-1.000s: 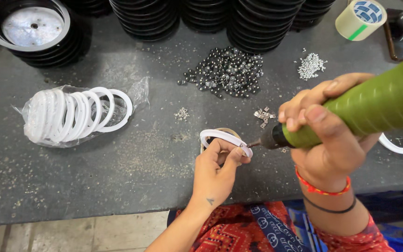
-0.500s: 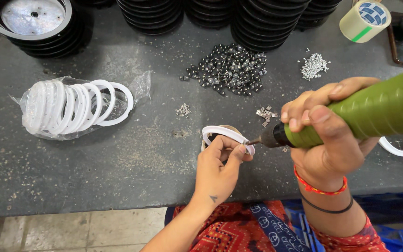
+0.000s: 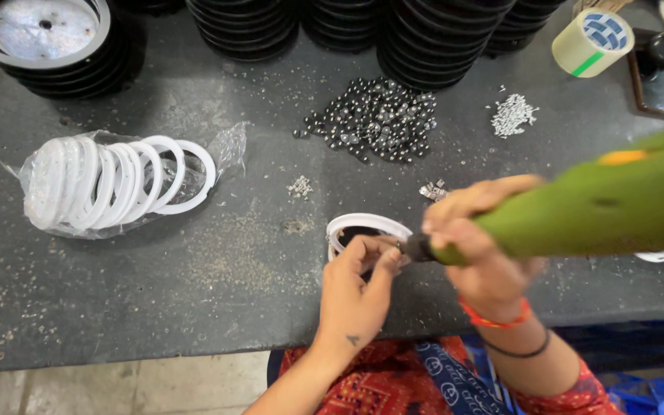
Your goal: The person uses a green hot glue gun to apply adhesive to a white plastic ring and then inserts small metal fasteners into the ring. The person repeats this process for multiple rings, handling the rings and fasteners by hand.
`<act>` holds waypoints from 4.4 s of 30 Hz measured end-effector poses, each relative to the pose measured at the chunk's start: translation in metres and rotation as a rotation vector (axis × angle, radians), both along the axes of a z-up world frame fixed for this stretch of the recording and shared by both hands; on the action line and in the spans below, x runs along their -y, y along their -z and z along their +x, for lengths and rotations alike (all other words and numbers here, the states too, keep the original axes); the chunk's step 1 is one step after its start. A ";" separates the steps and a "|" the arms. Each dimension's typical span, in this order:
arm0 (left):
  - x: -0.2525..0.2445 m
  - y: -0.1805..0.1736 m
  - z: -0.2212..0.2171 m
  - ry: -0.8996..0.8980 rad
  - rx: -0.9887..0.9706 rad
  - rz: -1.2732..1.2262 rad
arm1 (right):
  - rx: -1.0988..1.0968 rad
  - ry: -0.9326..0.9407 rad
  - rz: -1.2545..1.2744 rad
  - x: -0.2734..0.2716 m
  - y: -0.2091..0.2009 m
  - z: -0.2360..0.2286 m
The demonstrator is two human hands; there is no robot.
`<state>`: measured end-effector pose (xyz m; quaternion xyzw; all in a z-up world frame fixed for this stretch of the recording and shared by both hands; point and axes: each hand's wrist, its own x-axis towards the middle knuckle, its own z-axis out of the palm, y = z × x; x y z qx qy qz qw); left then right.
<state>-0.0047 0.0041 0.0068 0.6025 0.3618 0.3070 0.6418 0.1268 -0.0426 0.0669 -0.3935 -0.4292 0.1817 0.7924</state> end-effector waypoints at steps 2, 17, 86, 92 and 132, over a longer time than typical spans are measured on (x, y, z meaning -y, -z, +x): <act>-0.004 0.002 -0.002 -0.050 0.039 0.025 | -0.002 -0.046 0.010 0.016 -0.005 0.010; 0.007 0.037 -0.012 0.009 0.424 -0.384 | 0.057 0.023 -0.010 0.041 -0.020 0.050; 0.047 0.013 -0.028 0.034 0.321 -0.349 | 0.744 0.126 -0.372 0.056 0.081 0.000; 0.041 0.010 -0.020 0.046 0.165 -0.132 | 0.715 0.126 -0.309 0.058 0.088 -0.001; 0.042 0.013 -0.013 0.032 0.256 -0.087 | 0.990 0.312 -0.357 0.076 0.063 0.006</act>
